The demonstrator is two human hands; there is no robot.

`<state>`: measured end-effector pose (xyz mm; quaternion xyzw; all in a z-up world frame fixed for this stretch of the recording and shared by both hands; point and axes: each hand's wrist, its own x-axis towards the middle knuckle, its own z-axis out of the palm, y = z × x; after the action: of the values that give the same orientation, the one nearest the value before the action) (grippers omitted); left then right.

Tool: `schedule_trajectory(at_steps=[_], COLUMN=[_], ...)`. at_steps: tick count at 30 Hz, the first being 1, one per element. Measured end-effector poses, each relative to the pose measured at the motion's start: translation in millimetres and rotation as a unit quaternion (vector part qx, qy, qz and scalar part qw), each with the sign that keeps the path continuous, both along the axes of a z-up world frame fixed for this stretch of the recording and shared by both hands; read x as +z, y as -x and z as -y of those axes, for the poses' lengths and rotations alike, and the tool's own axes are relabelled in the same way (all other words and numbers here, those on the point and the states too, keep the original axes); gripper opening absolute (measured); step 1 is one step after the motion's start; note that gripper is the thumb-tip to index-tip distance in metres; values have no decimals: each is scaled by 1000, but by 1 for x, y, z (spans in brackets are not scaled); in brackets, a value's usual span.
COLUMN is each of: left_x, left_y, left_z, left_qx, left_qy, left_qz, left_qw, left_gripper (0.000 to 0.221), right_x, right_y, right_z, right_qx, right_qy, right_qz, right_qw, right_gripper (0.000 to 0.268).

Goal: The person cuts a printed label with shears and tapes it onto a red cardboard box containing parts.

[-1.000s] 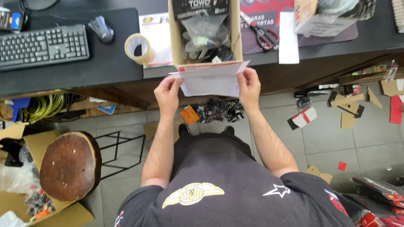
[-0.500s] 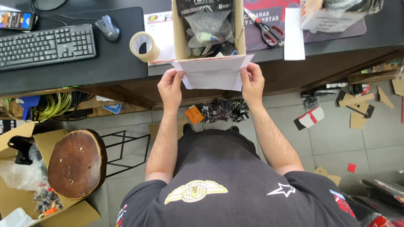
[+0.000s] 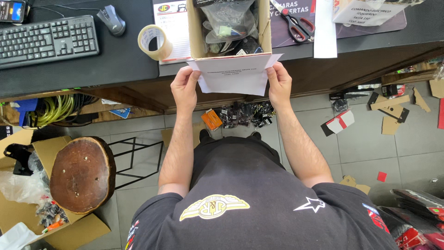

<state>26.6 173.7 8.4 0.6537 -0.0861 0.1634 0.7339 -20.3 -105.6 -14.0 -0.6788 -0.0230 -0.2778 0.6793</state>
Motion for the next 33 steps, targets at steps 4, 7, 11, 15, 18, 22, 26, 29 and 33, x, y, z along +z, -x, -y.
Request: schedule_trajectory(at_steps=[4,7,11,15,18,22,26,29,33], left_x=[-3,-4,6,-14,-6,-12,-54,-82,-50], left_y=[-1,1,6,1,5,4,-16,-31,-33], left_z=[1,3,8,5,13,33,45,42,40], left_qx=[-9,-4,7,14,29,156,249,244,227], left_qy=[0,4,16,19,15,-38,-100,-113,-127], left_qz=[5,0,-6,-2,0,16,81,107,134], left_qw=[1000,1000,1000,1000,999,987,960,957,956], left_gripper=[13,12,10,10,12,27,48,57,60], right_x=[4,10,21,25,4,-16,-23,-6,-13], right_y=[1,4,4,-1,-6,-20,-40,-46,-51], right_z=[-2,-7,-12,-12,-8,-15,-20,-23,-19], right_qx=[1,-12,-38,-48,-58,-106,-180,-192,-196], right_qy=[-2,0,29,53,55,92,127,127,137], right_qz=[-9,-12,8,28,35,40,88,106,114], right_qw=[1000,1000,999,997,996,989,971,967,964], right_gripper=[16,16,15,19,20,41,54,57,57])
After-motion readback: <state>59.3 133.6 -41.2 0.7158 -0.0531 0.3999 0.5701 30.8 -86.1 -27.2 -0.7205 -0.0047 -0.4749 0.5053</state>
